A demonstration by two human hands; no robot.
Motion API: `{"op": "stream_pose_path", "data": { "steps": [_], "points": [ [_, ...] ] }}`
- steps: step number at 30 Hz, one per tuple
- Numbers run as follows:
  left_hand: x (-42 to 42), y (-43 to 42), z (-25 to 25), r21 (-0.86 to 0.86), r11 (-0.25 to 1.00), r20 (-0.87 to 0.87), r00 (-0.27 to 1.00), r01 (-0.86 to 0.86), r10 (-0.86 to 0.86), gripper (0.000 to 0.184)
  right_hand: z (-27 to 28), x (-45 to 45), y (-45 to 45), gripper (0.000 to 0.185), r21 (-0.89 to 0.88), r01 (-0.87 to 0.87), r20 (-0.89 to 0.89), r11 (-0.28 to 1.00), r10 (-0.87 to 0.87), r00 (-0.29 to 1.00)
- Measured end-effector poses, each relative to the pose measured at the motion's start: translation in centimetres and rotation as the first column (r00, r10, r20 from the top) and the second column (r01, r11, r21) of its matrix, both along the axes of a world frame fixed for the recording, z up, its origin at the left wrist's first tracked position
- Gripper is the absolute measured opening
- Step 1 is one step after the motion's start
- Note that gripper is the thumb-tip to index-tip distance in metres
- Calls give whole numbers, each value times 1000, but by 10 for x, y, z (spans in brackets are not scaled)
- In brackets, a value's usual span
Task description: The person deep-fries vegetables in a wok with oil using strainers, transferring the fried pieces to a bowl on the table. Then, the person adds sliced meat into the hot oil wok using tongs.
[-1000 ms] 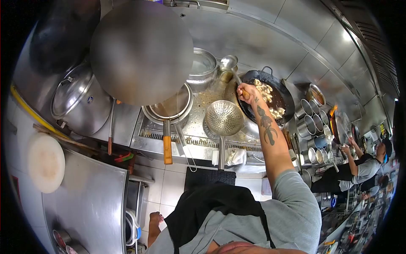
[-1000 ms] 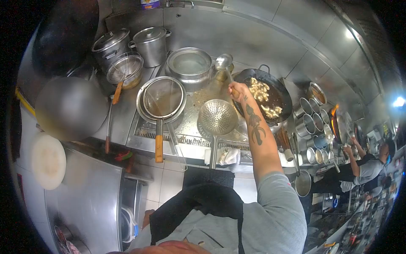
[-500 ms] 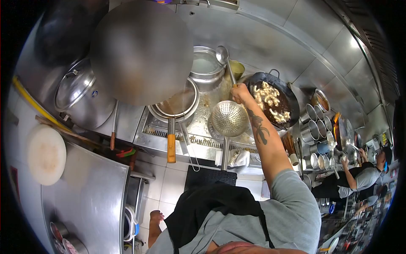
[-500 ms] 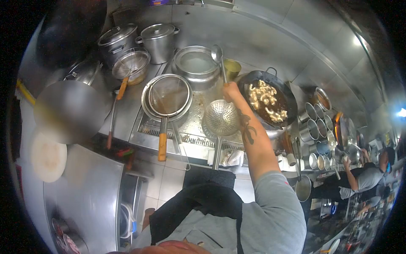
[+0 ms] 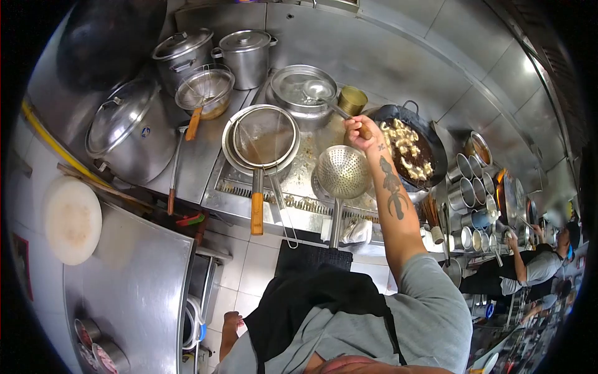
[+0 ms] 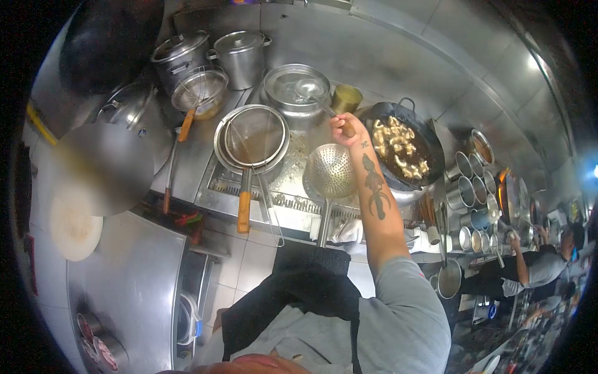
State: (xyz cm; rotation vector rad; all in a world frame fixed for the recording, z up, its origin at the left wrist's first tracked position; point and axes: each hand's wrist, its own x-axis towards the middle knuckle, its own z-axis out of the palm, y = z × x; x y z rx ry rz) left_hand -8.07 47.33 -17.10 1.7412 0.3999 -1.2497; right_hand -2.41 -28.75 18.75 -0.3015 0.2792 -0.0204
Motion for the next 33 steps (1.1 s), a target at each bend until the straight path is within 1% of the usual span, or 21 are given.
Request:
{"op": "stream_pose_path", "data": {
  "steps": [2,3,6,7,8,10,13,16,17,20,23,26,27,30,31,32,33],
  "points": [
    [10,-3,-25,2,999,-36,998,-45,45,14,7,-18,-5,28,-60,25,-4,998,-26,1000],
    [15,-6,-42,25,998,-58,996,-64,65,14,10,-29,-6,28,-158,60,-20,986,-64,998],
    [30,-21,-71,76,994,-84,993,-82,88,14,21,-58,-6,27,-227,63,-46,972,-76,996],
    [34,-26,-75,82,993,-85,992,-85,92,14,23,-66,-10,25,-196,63,-108,979,-86,990],
    [38,-32,-78,84,992,-88,991,-90,97,14,24,-74,-13,20,-224,76,-161,972,-114,980],
    [44,-43,-84,82,992,-86,991,-91,98,15,25,-86,-19,11,-380,58,-246,923,-161,956],
    [48,-51,-90,84,992,-89,991,-91,98,15,21,-95,-21,5,-573,18,-377,820,-282,882],
    [47,-52,-97,93,991,-86,991,-91,99,16,16,-93,-12,4,-809,-105,-456,578,-505,733],
    [45,-51,-100,93,991,-84,991,-99,107,16,16,-93,-6,5,-881,-140,-410,452,-581,703],
    [44,-44,-102,168,984,-118,990,-55,75,15,24,-90,4,5,-926,-287,-376,243,-628,682],
    [41,-34,-98,143,987,-125,988,-69,88,9,14,-73,8,6,-960,-270,-240,70,-697,676],
    [36,-26,-92,98,990,-123,986,-104,115,3,11,-52,12,10,-987,-136,-158,83,-624,765],
    [35,-23,-91,82,990,-123,985,-112,122,3,7,-42,13,9,-988,-137,-149,68,-626,766],
    [28,-14,-88,27,988,-119,981,-150,152,7,-1,-13,20,12,-980,-149,-196,129,-576,793],
    [25,-11,-87,4,987,-118,980,-163,162,9,0,-5,28,13,-973,-188,-230,132,-563,794],
    [23,-7,-87,-28,984,-121,978,-175,170,11,-8,5,26,13,-961,-173,-265,214,-554,789],
    [19,-3,-87,-51,978,-119,974,-201,194,14,-22,13,25,11,-970,-145,-230,197,-535,813]
  ]
}}
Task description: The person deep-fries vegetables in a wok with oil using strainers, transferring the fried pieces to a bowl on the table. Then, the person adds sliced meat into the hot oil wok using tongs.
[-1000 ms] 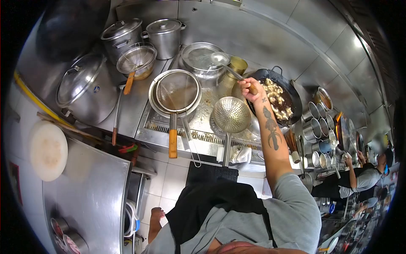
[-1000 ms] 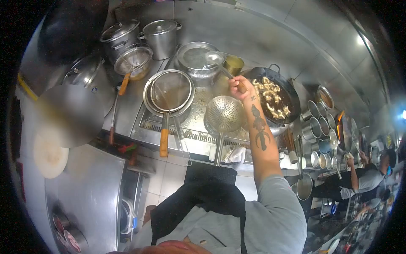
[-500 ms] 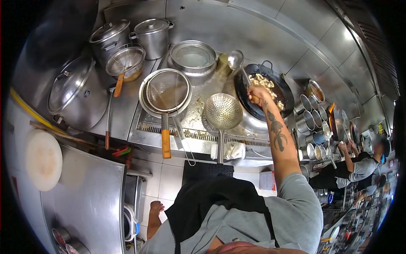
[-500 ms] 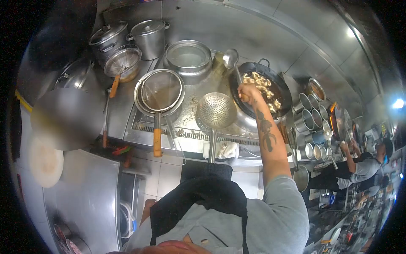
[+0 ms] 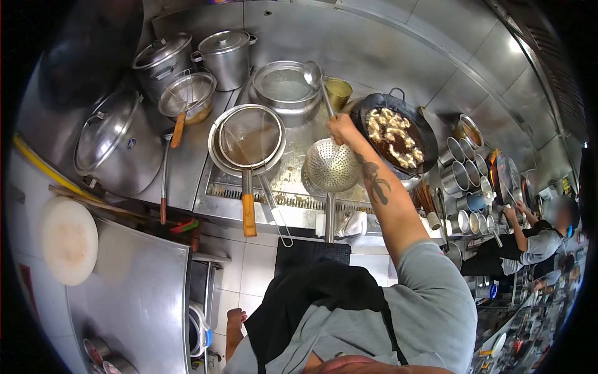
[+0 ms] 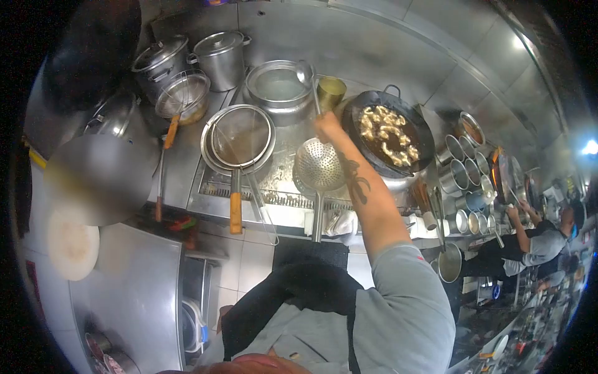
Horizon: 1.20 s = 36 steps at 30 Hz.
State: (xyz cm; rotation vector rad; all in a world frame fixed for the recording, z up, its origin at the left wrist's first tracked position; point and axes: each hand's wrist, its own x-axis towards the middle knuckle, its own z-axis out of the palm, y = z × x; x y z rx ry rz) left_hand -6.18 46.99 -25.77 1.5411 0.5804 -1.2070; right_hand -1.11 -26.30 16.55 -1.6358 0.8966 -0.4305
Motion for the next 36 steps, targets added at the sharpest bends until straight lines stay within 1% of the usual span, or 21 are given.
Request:
{"op": "stream_pose_path", "data": {
  "steps": [1,2,4,5,6,7,9,10,14,15,20,23,24,27,28,29,30,32,34,35,36],
  "points": [
    [-5,4,0,-30,999,5,1000,-16,16,16,-13,9,-2,10,-13,-28,34,1000,29,999],
    [-12,5,0,0,996,10,996,-87,87,19,-3,18,11,8,32,24,-47,999,-22,999],
    [-21,14,-3,19,999,90,995,50,-52,19,0,33,18,7,344,-5,83,939,-25,996],
    [-25,17,-1,34,992,128,984,118,-122,19,-2,39,15,7,488,-34,144,872,-42,989],
    [-26,23,1,82,990,56,991,113,-118,18,-13,42,-2,7,696,-168,269,698,-37,962],
    [-28,27,0,92,994,47,997,59,-64,18,-12,38,-9,9,783,-268,358,562,-53,932],
    [-30,27,8,107,993,30,999,-47,44,18,-6,29,-16,13,846,-470,511,253,-130,850],
    [-29,30,5,119,993,11,1000,-19,18,18,-2,21,-11,23,826,-486,539,287,-148,829],
    [-9,21,1,118,992,-20,999,38,-36,20,14,-17,2,29,829,-510,551,230,-178,815],
    [-2,16,2,107,993,-25,999,44,-42,20,16,-26,1,27,831,-504,545,235,-170,821],
    [32,-21,11,59,995,-61,996,76,-72,23,23,-68,-2,23,790,-400,477,465,-55,877],
    [44,-48,24,32,996,-85,993,83,-80,25,37,-92,8,18,772,-312,410,554,-59,910],
    [44,-58,38,68,991,-48,993,115,-112,23,40,-98,12,12,748,-249,384,615,-96,918],
    [48,-59,14,65,986,-55,987,152,-148,19,36,-118,6,11,706,-225,355,671,-60,933],
    [48,-56,14,28,982,-19,982,189,-189,16,34,-123,4,6,684,-206,337,699,-53,940],
    [48,-55,21,-36,955,90,953,295,-291,14,36,-128,5,4,617,-136,267,775,-43,963],
    [46,-48,30,-28,837,384,779,547,-496,12,36,-131,6,4,538,-69,193,840,-42,980],
    [37,-40,47,200,627,746,298,753,-596,10,46,-137,22,7,351,81,69,933,-113,991],
    [35,-45,48,-32,794,593,651,607,-474,12,43,-143,23,3,161,99,-84,982,-87,993],
    [36,-49,53,-53,847,444,772,529,-455,12,39,-147,23,2,63,97,-164,993,-86,983],
    [38,-52,58,-128,860,350,834,494,-427,10,24,-149,17,4,-3,110,-148,994,-109,983]
  ]
}}
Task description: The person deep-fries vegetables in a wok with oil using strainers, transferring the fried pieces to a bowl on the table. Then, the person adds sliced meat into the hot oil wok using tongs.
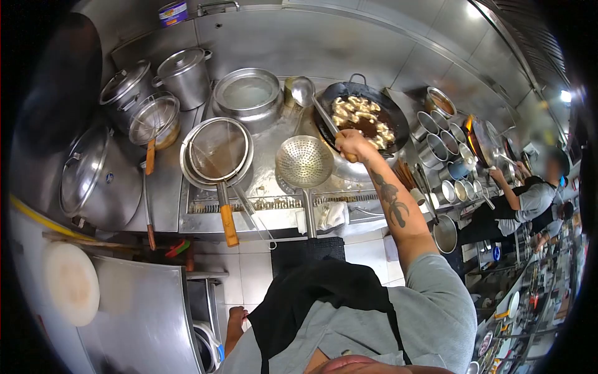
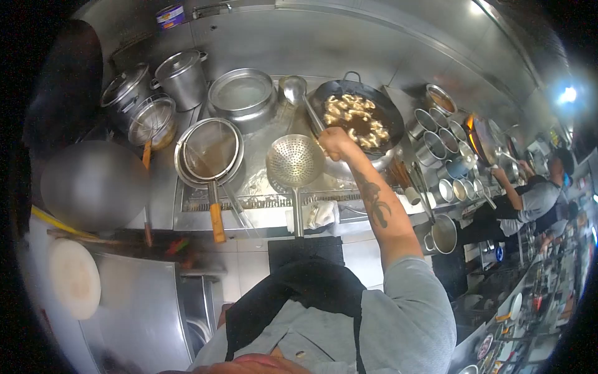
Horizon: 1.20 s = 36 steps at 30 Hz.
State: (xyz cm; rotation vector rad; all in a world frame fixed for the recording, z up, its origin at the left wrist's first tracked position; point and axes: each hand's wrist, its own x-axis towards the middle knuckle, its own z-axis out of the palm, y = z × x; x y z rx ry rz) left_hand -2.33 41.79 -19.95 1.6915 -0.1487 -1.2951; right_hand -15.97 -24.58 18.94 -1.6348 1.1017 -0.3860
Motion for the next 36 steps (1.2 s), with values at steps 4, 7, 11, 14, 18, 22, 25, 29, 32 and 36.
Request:
{"op": "stream_pose_path", "data": {
  "steps": [4,7,11,14,18,22,25,29,32,36],
  "points": [
    [20,10,-19,-248,904,280,919,348,-277,15,17,-24,33,16,-251,-97,-111,963,71,991],
    [38,1,-48,-307,885,186,934,350,-305,29,-6,-52,30,21,-398,-192,-159,897,139,977],
    [42,-48,-75,721,367,498,-71,588,-864,40,-4,-96,54,28,-457,-274,-205,846,199,958],
    [9,-66,-64,393,871,55,938,295,-343,31,3,-145,77,46,-569,-354,-292,743,220,931],
    [-35,-83,-46,406,914,-51,999,16,5,18,-16,-234,82,55,-598,-403,-330,693,246,912],
    [-82,-94,-55,452,891,-38,999,33,-18,7,-20,-329,104,54,-615,-388,-335,686,219,917],
    [-113,-101,-58,351,934,-71,997,62,-39,8,-23,-410,121,53,-599,-355,-361,718,154,920],
    [-156,-117,-41,422,895,-68,990,143,-126,10,-21,-503,142,51,-573,-300,-368,762,88,926],
    [-187,-132,-23,428,885,-62,983,184,-174,11,-47,-553,146,45,-553,-100,-280,827,-72,957],
    [-214,-140,0,419,886,-37,978,201,-204,14,-103,-561,115,50,-627,26,-189,778,-185,964]
  ]
}}
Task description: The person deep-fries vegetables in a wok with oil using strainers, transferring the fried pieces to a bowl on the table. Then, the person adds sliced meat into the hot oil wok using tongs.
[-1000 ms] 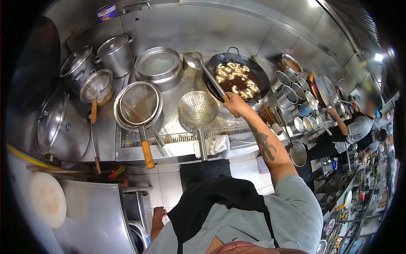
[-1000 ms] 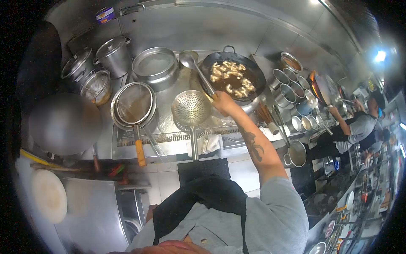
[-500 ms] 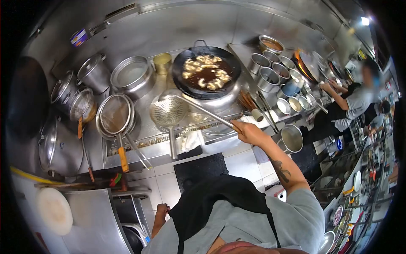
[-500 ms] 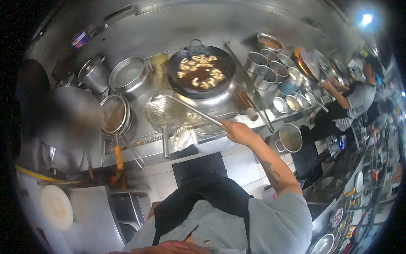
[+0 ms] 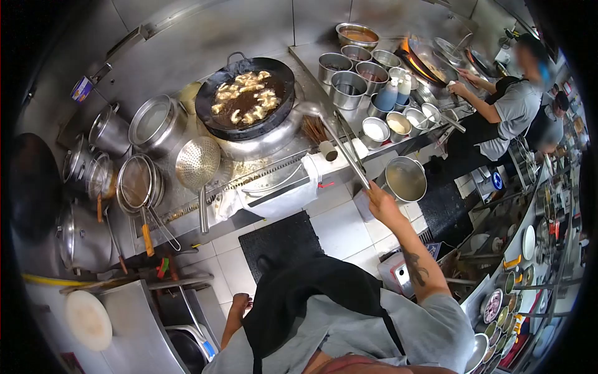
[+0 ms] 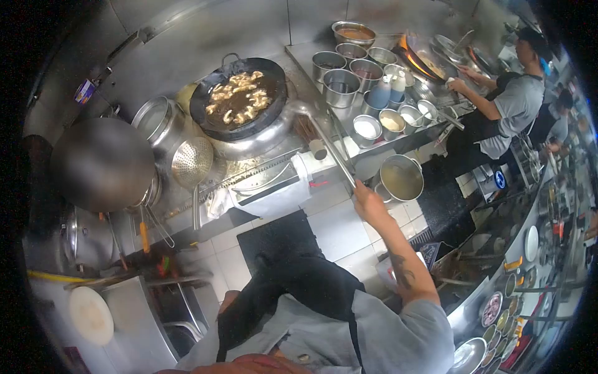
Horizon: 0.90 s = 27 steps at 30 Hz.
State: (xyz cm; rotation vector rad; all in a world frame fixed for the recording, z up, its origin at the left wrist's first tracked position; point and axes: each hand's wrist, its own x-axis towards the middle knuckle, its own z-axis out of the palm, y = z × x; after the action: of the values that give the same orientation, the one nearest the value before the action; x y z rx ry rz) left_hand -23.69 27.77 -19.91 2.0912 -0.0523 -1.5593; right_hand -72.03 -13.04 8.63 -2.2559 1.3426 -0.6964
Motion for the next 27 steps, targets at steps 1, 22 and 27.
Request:
{"op": "stream_pose_path", "data": {
  "steps": [1,22,27],
  "points": [
    [-3,-2,6,-7,1000,11,1000,2,-2,14,-18,6,-12,50,13,46,22,999,-46,999],
    [13,123,-16,113,969,67,975,-218,211,12,-21,173,-86,47,-206,88,-1,975,-90,996],
    [62,120,-12,62,986,53,987,-155,152,13,-13,359,-57,41,65,-441,408,895,380,830]
  ]
}}
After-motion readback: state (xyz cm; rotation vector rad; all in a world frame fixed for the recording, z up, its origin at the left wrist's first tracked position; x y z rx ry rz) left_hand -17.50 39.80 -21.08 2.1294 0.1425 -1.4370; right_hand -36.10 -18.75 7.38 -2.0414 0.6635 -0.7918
